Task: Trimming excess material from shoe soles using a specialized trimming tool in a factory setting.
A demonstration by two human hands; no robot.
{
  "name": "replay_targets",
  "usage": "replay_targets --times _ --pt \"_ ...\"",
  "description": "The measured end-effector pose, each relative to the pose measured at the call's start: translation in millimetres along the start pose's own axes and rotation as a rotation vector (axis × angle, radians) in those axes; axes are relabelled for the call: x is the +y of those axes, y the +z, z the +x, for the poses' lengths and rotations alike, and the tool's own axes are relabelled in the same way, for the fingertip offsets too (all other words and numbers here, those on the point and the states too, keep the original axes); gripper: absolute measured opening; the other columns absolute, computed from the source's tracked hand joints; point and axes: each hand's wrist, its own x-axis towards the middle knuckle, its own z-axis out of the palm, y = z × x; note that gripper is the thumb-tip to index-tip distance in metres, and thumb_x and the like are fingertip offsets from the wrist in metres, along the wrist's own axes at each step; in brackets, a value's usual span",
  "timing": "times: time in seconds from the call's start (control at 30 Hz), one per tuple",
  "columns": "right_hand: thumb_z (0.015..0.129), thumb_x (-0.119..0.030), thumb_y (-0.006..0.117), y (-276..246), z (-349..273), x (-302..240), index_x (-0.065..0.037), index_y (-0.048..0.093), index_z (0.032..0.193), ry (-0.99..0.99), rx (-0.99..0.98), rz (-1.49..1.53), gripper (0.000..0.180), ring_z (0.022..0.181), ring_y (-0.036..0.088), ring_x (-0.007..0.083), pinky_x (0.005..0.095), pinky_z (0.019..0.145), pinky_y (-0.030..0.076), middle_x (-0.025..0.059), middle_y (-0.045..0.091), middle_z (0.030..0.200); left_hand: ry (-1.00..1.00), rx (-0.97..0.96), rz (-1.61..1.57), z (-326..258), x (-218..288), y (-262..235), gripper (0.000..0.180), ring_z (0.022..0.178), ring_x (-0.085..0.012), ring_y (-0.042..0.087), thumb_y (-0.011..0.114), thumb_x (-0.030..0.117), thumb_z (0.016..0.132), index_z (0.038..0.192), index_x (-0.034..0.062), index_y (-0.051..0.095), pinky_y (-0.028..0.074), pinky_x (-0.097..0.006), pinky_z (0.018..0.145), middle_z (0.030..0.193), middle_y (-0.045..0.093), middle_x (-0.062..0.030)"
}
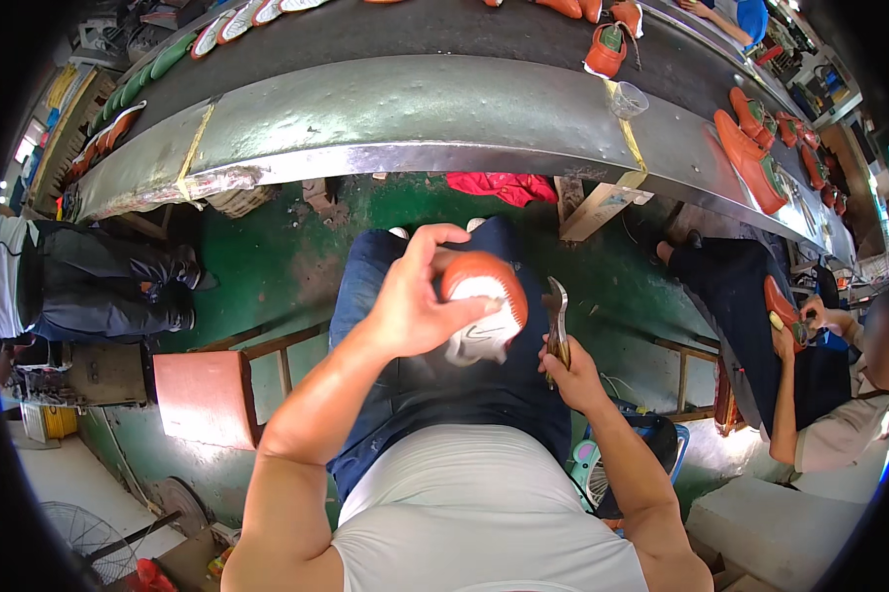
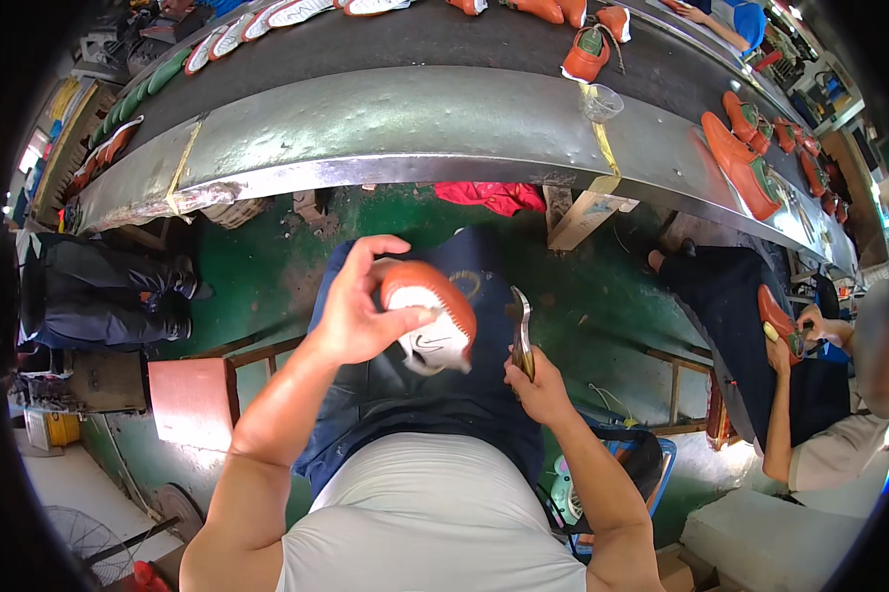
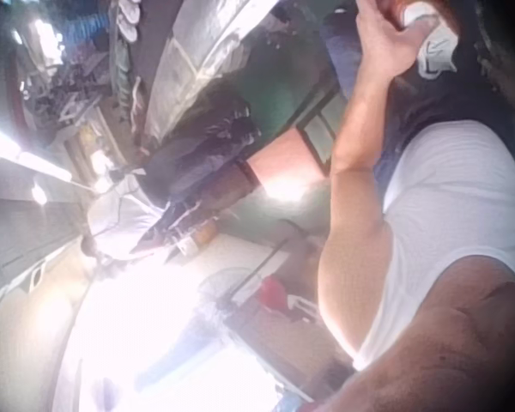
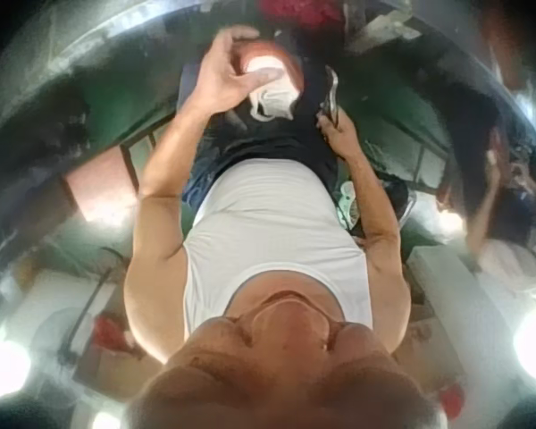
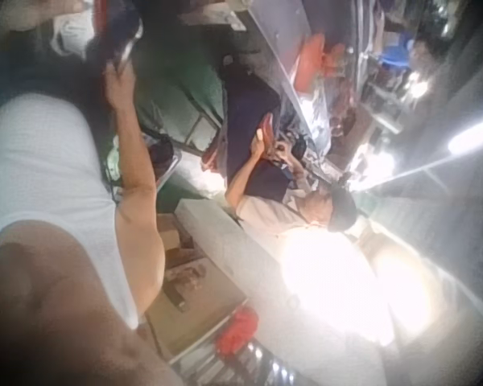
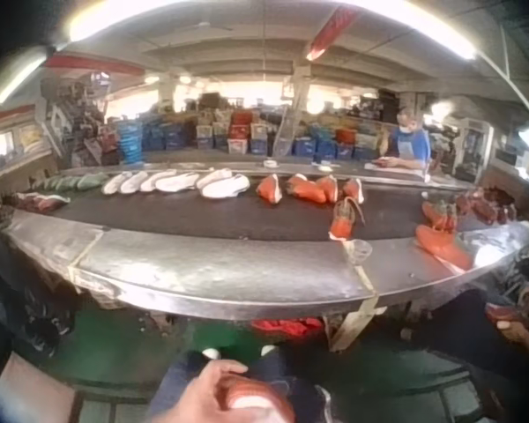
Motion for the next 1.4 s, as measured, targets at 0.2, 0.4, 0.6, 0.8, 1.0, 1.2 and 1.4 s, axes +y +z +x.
replay_targets --times 0.2,0.4,0.6,0.8,1.0,1.2,1.4 --pt "0.1 -0.013 0.055 4.2 -11.3 -11.5 0.002 0.053 0.127 -0.02 -0.001 -0.082 0.031 0.082 0.063 0.0126 0.0287 0.073 0.052 0.0056 0.064 0.097 -0.629 -0.208 0.311 25.2 -106.3 19.4 0.048 0.093 -0.015 0.065 0.079 0.013 0.086 0.125 -0.0038 0.058 0.054 -0.031 0.084 0.107 0.07 -0.0082" --pt "0.097 -0.02 0.058 -4.8 -1.7 -36.8 0.0 0.056 0.116 -0.122 -0.001 -0.373 0.028 0.082 0.065 0.0326 0.0406 0.076 0.051 0.0173 0.065 0.09 -0.59 -0.35 0.135 -39.7 -148.0 1.1 0.084 0.119 -0.0272 0.062 0.07 0.02 0.088 0.155 -0.0057 0.025 0.046 -0.033 0.103 0.134 0.06 -0.0218" --pt "0.097 -0.026 0.059 4.5 7.2 -40.2 0.0 0.056 0.11 -0.02 -0.272 -0.533 0.029 0.092 0.063 0.046 0.0513 0.08 0.049 0.0256 0.066 0.095 -0.62 -0.523 0.645 -13.7 -89.9 12.2 0.071 0.119 -0.0418 0.06 0.053 0.027 0.095 0.15 -0.0116 0.028 0.045 -0.041 0.104 0.125 0.06 -0.034" --pt "0.098 -0.026 0.057 12.8 10.7 -29.8 0.001 0.055 0.109 0.063 -0.309 -0.609 0.03 0.095 0.063 0.0471 0.0539 0.083 0.048 0.0291 0.066 0.097 -0.443 -0.389 0.837 -43.7 -114.6 24.4 0.052 0.101 -0.0443 0.065 0.054 0.017 0.096 0.139 -0.0108 0.044 0.05 -0.049 0.09 0.106 0.066 -0.0327" --pt "0.097 -0.025 0.057 14.2 12.4 -22.8 0.003 0.055 0.113 0.066 -0.215 -0.629 0.033 0.097 0.064 0.0459 0.0536 0.084 0.048 0.0294 0.066 0.1 -0.387 0.284 0.346 -65.3 -154.3 21.2 0.026 0.063 -0.0356 0.067 0.067 0.02 0.093 0.082 -0.003 0.068 0.052 -0.038 0.058 0.078 0.068 -0.0231" --pt "0.094 -0.023 0.061 -5.5 10.8 -56.5 0.002 0.057 0.108 0.002 -0.437 -0.414 0.029 0.091 0.065 0.0424 0.0487 0.081 0.05 0.026 0.066 0.092 -0.181 0.086 0.795 -60.5 -112.9 31.0 0.023 0.06 -0.0362 0.066 0.069 0.02 0.09 0.077 0.0016 0.067 0.053 -0.041 0.055 0.064 0.064 -0.0192" --pt "0.097 -0.024 0.058 -17.9 45.9 -105.3 0.002 0.062 0.1 0.312 -0.726 -0.541 0.027 0.069 0.067 0.0236 0.0405 0.062 0.052 0.0121 0.067 0.081 -0.031 -0.091 0.948 -58.4 -100.4 46.3 0.029 0.064 -0.0387 0.065 0.065 0.026 0.094 0.076 0.0033 0.063 0.053 -0.046 0.057 0.071 0.066 -0.017"
